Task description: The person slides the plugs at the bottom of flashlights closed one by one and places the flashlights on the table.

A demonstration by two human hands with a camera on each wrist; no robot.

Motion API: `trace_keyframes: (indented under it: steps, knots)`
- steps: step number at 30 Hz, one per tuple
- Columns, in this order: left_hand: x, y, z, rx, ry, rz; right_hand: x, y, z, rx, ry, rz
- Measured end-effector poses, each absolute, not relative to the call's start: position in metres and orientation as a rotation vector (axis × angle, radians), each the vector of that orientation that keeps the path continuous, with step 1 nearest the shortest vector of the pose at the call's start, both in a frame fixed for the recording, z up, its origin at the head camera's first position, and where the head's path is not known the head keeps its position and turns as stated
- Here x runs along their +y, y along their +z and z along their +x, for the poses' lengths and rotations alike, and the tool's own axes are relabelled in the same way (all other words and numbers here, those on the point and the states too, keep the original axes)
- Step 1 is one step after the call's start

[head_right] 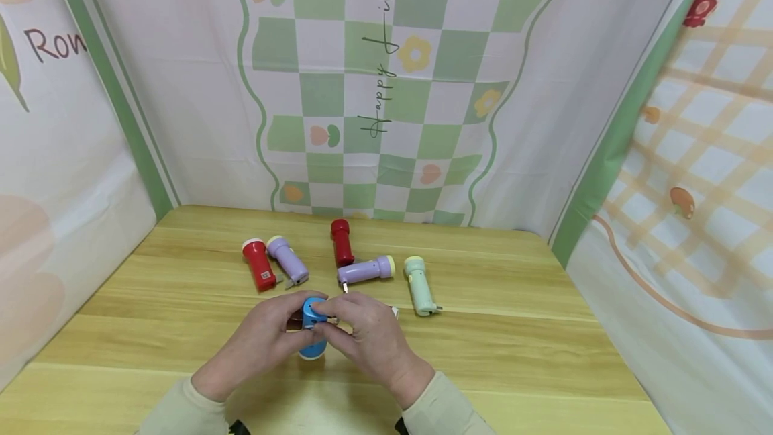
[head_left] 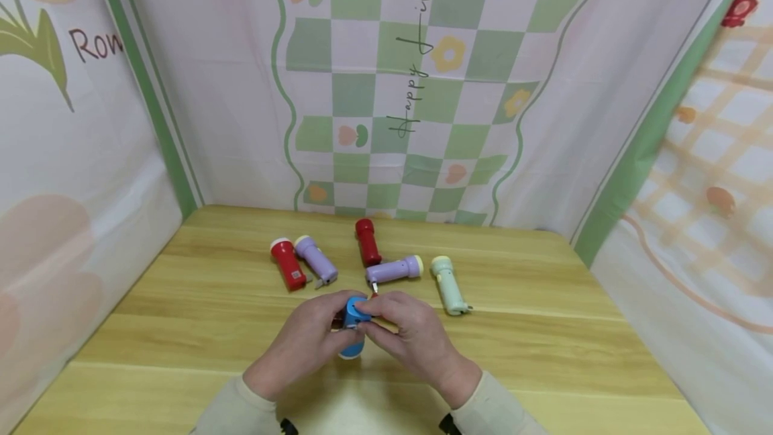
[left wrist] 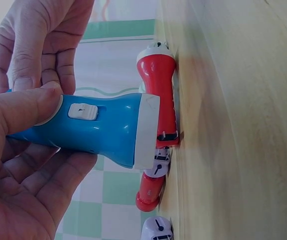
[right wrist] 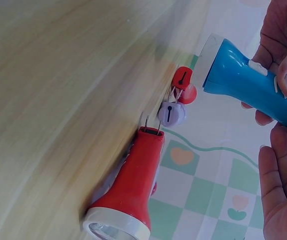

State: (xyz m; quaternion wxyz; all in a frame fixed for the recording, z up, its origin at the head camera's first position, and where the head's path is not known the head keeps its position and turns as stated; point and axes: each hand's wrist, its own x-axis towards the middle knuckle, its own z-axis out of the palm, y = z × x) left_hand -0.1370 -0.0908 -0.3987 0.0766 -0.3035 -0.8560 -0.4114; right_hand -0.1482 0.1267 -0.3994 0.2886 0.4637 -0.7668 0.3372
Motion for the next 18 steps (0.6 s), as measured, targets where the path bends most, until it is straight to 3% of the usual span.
trace_keyframes:
  steps: [18]
  knots:
    - [-0.0903, -0.3977, -0.1355, -2.573, -1.234, -0.907, 0.1271, -0.3993, -0.1471, -2.063, 0.873, 1.226]
